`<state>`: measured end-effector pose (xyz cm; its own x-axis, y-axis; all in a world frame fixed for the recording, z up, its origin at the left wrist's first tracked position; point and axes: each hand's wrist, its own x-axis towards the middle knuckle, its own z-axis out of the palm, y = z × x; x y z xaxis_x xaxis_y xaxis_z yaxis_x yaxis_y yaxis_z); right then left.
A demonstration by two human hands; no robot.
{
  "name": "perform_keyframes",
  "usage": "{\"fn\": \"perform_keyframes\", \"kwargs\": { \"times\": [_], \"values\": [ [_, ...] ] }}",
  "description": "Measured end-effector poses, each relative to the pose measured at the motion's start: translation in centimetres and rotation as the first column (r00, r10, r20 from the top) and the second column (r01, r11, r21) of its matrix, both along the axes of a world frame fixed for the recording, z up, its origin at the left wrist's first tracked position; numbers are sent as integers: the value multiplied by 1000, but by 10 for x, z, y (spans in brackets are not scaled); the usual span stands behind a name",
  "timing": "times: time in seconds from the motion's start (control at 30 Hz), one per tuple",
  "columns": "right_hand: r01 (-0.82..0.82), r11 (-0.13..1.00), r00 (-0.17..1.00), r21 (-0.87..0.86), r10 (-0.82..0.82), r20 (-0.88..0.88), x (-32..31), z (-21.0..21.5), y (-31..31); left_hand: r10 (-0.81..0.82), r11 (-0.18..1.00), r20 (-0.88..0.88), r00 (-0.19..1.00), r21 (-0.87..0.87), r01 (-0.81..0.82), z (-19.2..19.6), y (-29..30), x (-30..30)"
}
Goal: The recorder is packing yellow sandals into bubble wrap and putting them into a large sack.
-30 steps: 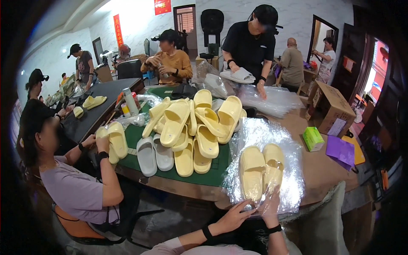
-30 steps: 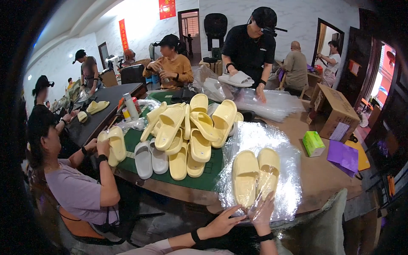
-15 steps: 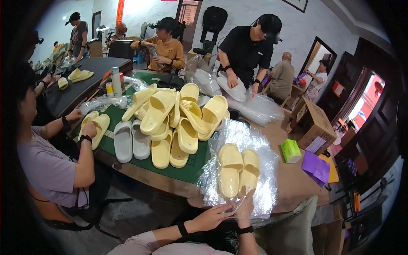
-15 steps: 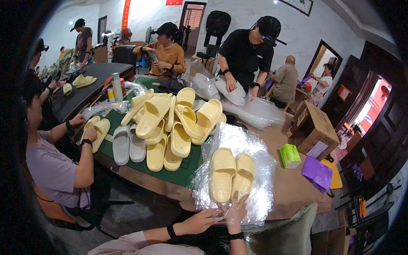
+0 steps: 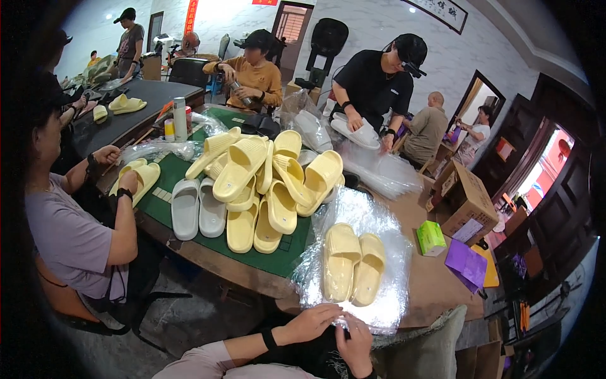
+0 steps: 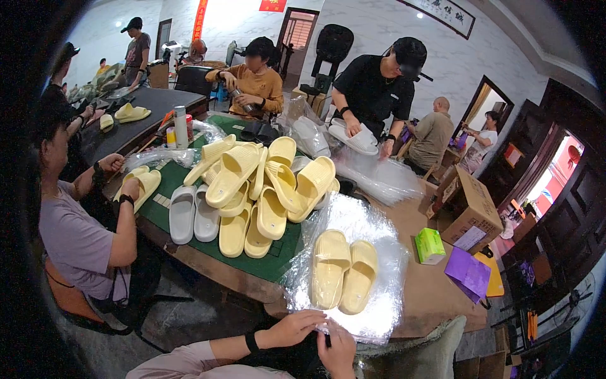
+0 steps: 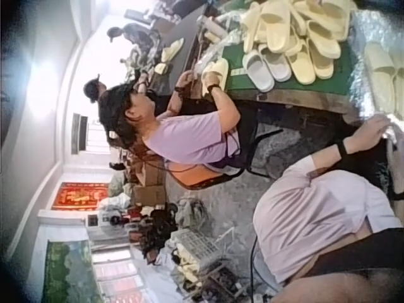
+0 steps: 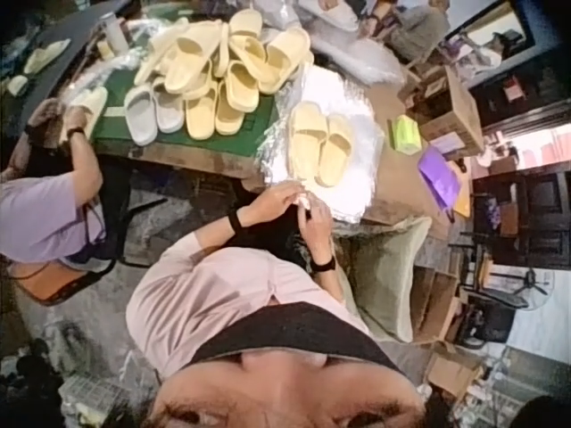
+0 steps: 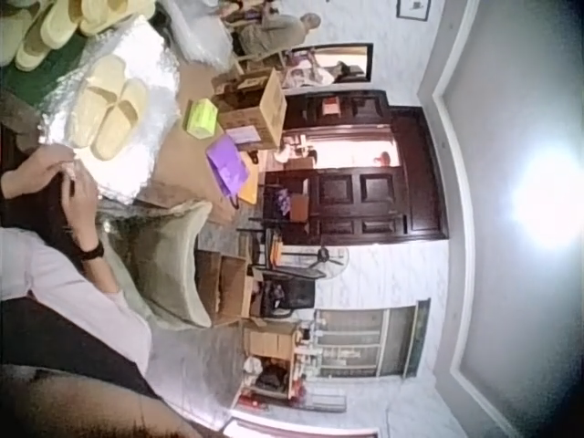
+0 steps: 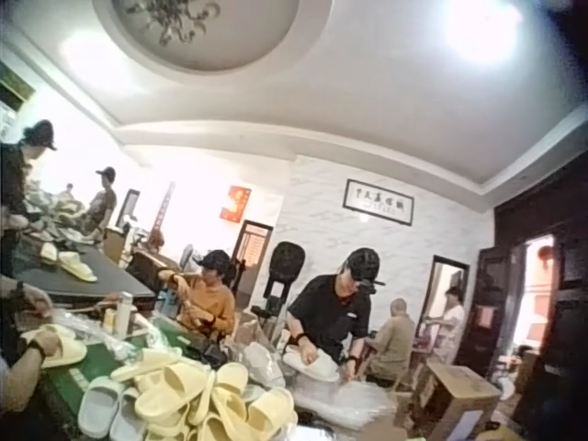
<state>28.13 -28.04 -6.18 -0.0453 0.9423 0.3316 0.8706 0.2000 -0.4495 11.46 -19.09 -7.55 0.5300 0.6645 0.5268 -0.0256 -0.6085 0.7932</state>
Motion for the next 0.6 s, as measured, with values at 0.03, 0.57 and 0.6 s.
{"fn": "perform_keyframes", "kwargs": {
  "times": [0.03,0.57,0.6],
  "values": [
    [-85,996,994,10,86,-74,4,1,-10,-2,1000,1,1000,-1,2,4,1,-2],
    [263,964,965,-48,-263,12,4,-10,30,-130,991,83,988,-8,131,41,-26,-3],
    [246,964,952,-99,-260,-160,6,-12,29,-130,991,107,986,47,125,39,-27,-1]
  ]
}}
